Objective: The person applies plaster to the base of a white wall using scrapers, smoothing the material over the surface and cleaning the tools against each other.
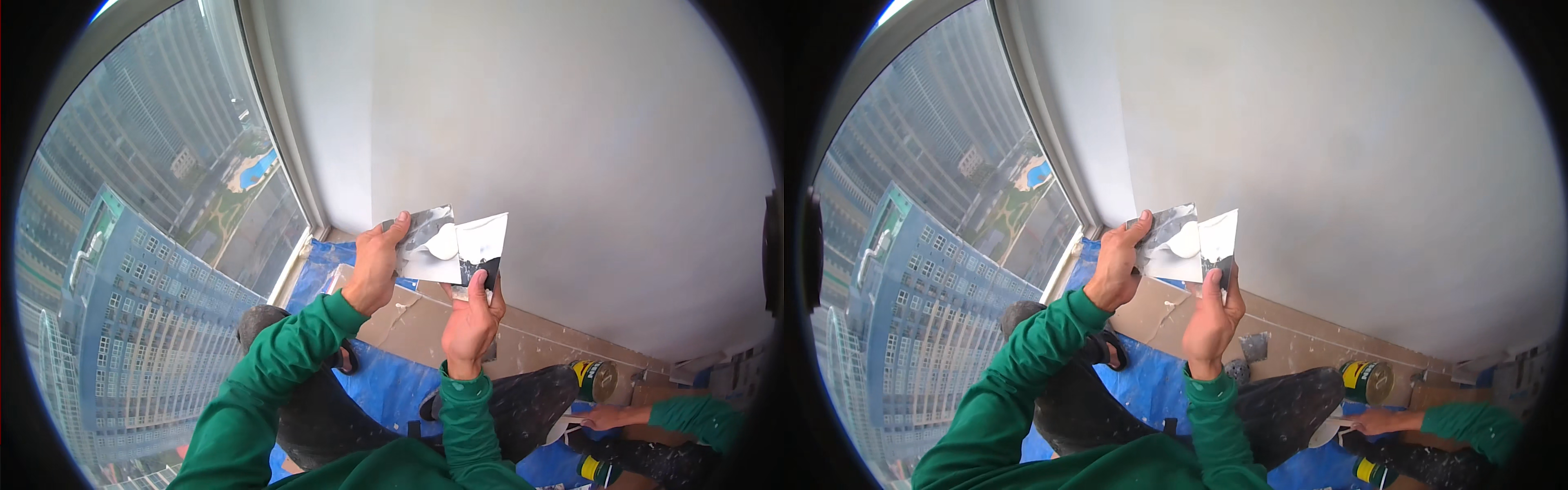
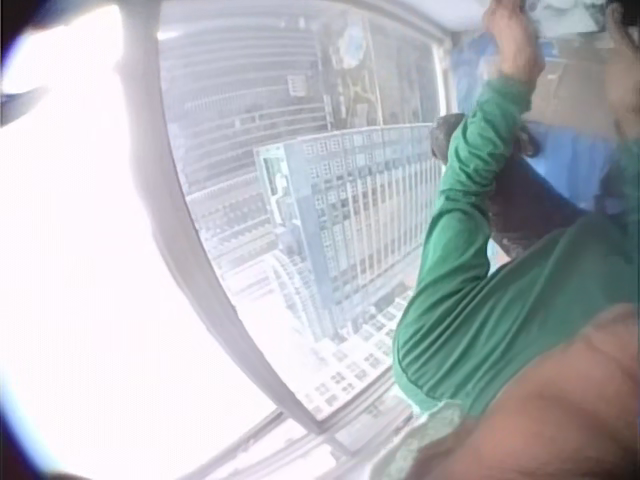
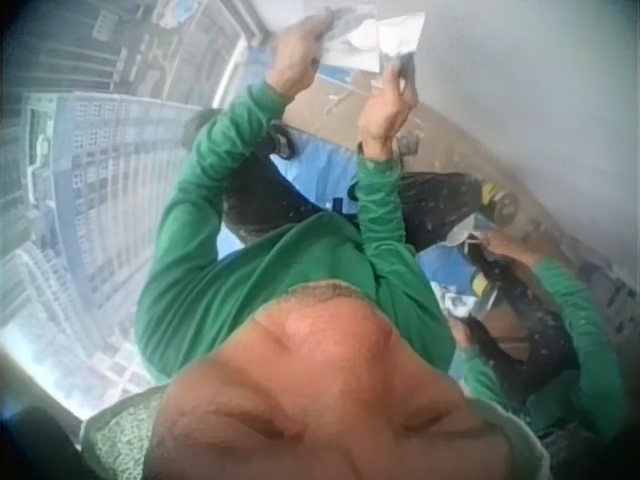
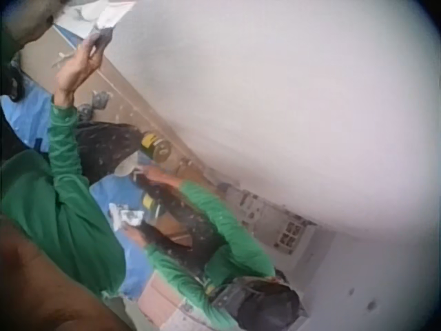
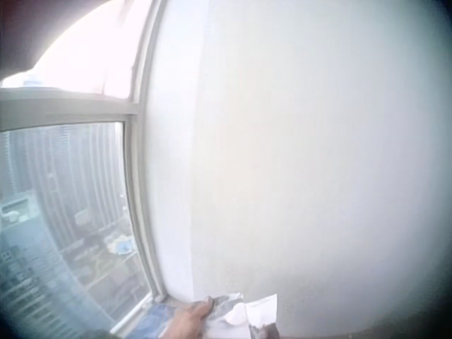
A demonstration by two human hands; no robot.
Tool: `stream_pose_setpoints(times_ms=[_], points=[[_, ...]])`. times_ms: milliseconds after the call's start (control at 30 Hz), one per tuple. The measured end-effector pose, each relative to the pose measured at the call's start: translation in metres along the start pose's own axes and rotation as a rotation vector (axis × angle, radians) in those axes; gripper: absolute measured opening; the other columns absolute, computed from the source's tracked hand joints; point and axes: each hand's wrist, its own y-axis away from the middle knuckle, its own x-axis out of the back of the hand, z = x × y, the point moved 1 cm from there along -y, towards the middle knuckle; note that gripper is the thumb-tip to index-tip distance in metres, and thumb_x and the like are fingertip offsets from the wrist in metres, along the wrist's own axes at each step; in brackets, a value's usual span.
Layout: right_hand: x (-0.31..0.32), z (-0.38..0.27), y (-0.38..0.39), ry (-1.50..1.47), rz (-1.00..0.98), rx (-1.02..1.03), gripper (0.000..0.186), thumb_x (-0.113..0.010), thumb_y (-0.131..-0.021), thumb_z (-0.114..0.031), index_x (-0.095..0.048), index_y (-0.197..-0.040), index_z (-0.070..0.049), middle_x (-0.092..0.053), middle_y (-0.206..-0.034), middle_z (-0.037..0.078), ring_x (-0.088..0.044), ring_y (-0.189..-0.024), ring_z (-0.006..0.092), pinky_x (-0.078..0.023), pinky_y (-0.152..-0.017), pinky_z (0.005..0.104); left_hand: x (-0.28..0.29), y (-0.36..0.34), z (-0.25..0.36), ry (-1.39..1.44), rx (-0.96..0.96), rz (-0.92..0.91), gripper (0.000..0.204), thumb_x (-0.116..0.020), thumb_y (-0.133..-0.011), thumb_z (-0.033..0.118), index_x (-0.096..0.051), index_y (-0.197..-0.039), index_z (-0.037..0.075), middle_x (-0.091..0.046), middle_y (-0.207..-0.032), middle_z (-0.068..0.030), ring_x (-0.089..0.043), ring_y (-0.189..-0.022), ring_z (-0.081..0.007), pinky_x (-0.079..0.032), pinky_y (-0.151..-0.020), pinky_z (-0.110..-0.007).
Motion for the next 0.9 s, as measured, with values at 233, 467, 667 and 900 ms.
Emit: stream_pose_setpoints(times_ms=[233,467,667,900], points=[[0.047,0.036,0.014,0.994,-0.332,0.134,0.028,-0.052,-0.092,-0.010,-0.062,-0.116,-0.003,-0.052,-0.122,0.016,-0.056,-0.107,0.0287,-0.044,-0.091,0.0343,0.019,-0.002,0.046,0.023,-0.138,0.141,0.033,-0.060,-0.091,0.027,-0.058,-0.098,-0.005,-0.062,-0.091,-0.0087,-0.058,-0.077,-0.0141,-0.048,-0.068,-0.028],[0.143,0.137,-0.008,-0.082,0.161,-0.634,0.031,-0.045,-0.093,-0.014,-0.050,-0.121,-0.001,-0.053,-0.123,0.016,-0.055,-0.109,0.0327,-0.046,-0.089,0.0493,0.055,0.014,0.124,0.194,-0.523,0.222,0.027,-0.055,-0.094,0.025,-0.060,-0.100,0.000,-0.062,-0.096,-0.0055,-0.061,-0.084,-0.0144,-0.050,-0.071,-0.030],[0.149,0.287,-0.029,-0.452,0.400,-0.853,0.029,-0.040,-0.094,-0.014,-0.046,-0.119,0.000,-0.055,-0.120,0.018,-0.053,-0.110,0.0328,-0.044,-0.092,0.0502,0.081,0.017,0.133,0.255,-0.496,0.217,0.025,-0.054,-0.094,0.023,-0.061,-0.105,0.002,-0.065,-0.101,-0.0057,-0.062,-0.090,-0.0163,-0.050,-0.084,-0.030],[0.150,0.396,-0.059,-0.576,0.652,-0.853,0.031,-0.039,-0.093,-0.012,-0.042,-0.121,0.001,-0.052,-0.118,0.019,-0.051,-0.112,0.0339,-0.044,-0.092,0.0484,0.107,0.014,0.134,0.228,-0.493,0.200,0.026,-0.054,-0.094,0.023,-0.061,-0.107,0.001,-0.065,-0.106,-0.0071,-0.063,-0.096,-0.0174,-0.050,-0.087,-0.032]])
